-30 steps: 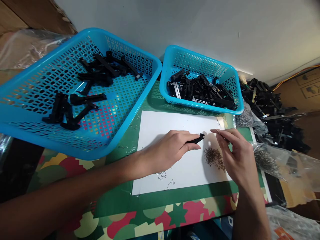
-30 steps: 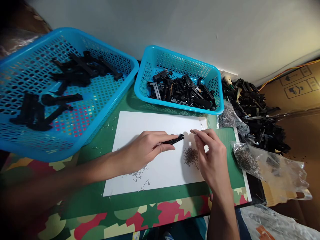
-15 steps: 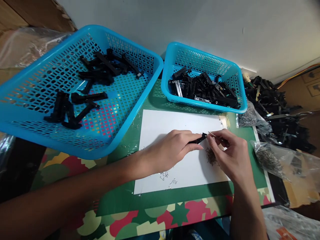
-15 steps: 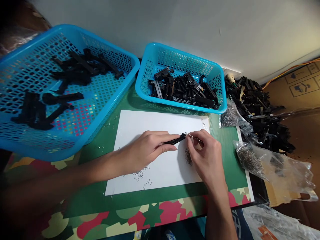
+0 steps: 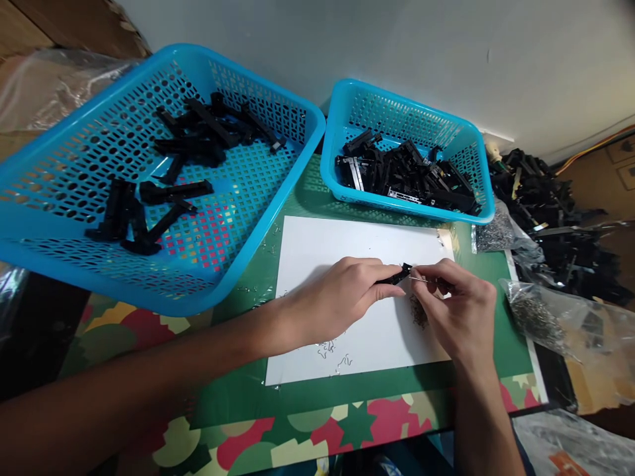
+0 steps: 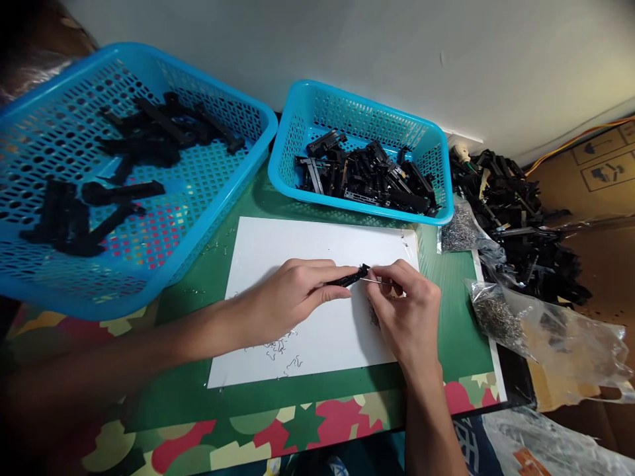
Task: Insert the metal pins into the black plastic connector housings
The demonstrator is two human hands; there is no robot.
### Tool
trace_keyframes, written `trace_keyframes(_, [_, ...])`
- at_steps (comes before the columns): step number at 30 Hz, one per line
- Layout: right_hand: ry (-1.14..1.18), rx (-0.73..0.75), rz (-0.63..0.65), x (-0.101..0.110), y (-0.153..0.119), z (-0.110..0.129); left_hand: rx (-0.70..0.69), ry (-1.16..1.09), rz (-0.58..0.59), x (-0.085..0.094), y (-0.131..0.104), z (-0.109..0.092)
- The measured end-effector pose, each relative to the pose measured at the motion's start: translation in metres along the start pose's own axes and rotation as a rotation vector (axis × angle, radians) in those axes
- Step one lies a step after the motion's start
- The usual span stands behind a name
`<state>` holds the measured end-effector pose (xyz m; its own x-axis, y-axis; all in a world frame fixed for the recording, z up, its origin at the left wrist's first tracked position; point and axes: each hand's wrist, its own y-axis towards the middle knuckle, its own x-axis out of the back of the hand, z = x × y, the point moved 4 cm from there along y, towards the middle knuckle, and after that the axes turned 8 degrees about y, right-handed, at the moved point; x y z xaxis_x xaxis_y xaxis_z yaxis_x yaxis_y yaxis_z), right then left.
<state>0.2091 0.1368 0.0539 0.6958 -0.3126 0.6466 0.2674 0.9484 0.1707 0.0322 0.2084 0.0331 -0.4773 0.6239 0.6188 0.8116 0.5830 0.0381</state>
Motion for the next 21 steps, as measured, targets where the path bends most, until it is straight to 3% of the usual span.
trace_keyframes(7, [-0.036, -0.036, 0.159, 0.003, 0.005, -0.001, 0.002, -0.011, -0.002, 0.0, -0.001, -0.001])
trace_keyframes(13, [-0.101, -0.077, 0.208, 0.026, 0.002, -0.007, 0.032, 0.029, 0.056, -0.001, -0.001, -0.001])
trace_keyframes(15, [-0.148, -0.022, 0.146, 0.033, 0.003, -0.006, 0.036, 0.037, 0.071, -0.001, -0.001, -0.001])
trace_keyframes(17, [-0.117, 0.046, 0.0, 0.035, 0.003, -0.002, 0.034, 0.041, 0.075, 0.0, -0.001, -0.001])
trace_keyframes(21, [0.243, -0.022, -0.308, 0.025, 0.0, -0.003, 0.034, 0.028, 0.077, 0.001, -0.001, -0.002])
